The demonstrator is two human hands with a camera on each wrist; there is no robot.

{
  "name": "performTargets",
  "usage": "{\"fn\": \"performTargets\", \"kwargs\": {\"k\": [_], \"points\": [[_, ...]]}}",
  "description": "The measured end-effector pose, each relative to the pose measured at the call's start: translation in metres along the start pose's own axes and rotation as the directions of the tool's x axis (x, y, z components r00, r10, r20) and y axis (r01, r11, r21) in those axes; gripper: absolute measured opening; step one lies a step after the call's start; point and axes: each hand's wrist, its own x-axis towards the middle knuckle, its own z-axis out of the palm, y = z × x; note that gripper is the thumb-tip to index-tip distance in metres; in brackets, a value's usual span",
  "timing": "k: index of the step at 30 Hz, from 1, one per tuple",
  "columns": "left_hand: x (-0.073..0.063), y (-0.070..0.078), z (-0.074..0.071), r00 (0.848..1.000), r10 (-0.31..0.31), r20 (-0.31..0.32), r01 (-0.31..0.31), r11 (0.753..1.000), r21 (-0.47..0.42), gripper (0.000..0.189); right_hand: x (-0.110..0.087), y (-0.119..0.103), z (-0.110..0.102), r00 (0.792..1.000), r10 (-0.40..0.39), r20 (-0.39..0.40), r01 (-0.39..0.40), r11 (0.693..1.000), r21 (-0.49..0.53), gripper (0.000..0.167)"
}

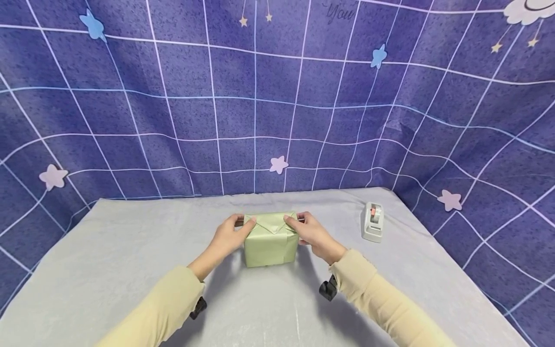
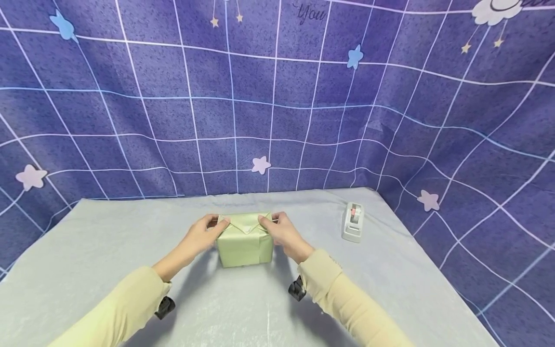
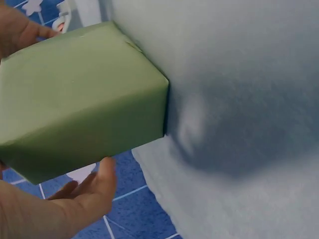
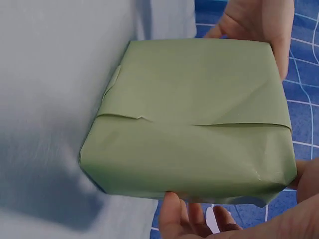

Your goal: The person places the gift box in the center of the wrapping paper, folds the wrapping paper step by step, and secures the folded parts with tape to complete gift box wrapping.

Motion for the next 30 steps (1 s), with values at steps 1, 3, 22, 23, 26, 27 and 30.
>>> {"fn": "performTargets", "kwargs": {"k": [1,3,22,23,26,27,30], "points": [[0.0,0.0,-0.001,0.998,-0.048,0.029,0.049,0.998,-0.032,0.064,0.0,0.0,0.0,1.0,0.008,0.0,-0.008,1.0,0.0,0.043],[-0.001,0.001,-0.002,0.984,-0.144,0.104,0.154,0.983,-0.097,0.068,0.0,0.001,-0.001,1.0,0.019,0.004,-0.019,1.0,0.006,0.042],[-0.012,-0.001,-0.003,0.948,-0.171,0.267,0.225,0.956,-0.187,0.074,-0.006,0.002,-0.011,0.985,-0.05,0.162,0.061,0.996,-0.062,0.047],[-0.01,-0.003,-0.002,0.957,-0.141,0.253,0.191,0.964,-0.187,0.072,-0.005,0.003,-0.011,0.983,-0.077,0.168,0.088,0.994,-0.058,0.045],[-0.009,-0.008,-0.001,0.973,-0.038,0.228,0.086,0.975,-0.205,0.063,-0.002,0.008,-0.01,0.973,-0.157,0.17,0.169,0.984,-0.06,0.042],[-0.008,-0.01,-0.001,0.974,-0.002,0.225,0.051,0.977,-0.209,0.06,-0.002,0.01,-0.01,0.969,-0.179,0.169,0.191,0.98,-0.057,0.042],[-0.011,-0.019,-0.002,0.969,0.085,0.232,-0.032,0.974,-0.224,0.057,-0.002,0.019,-0.008,0.957,-0.237,0.168,0.25,0.966,-0.064,0.044]]}}
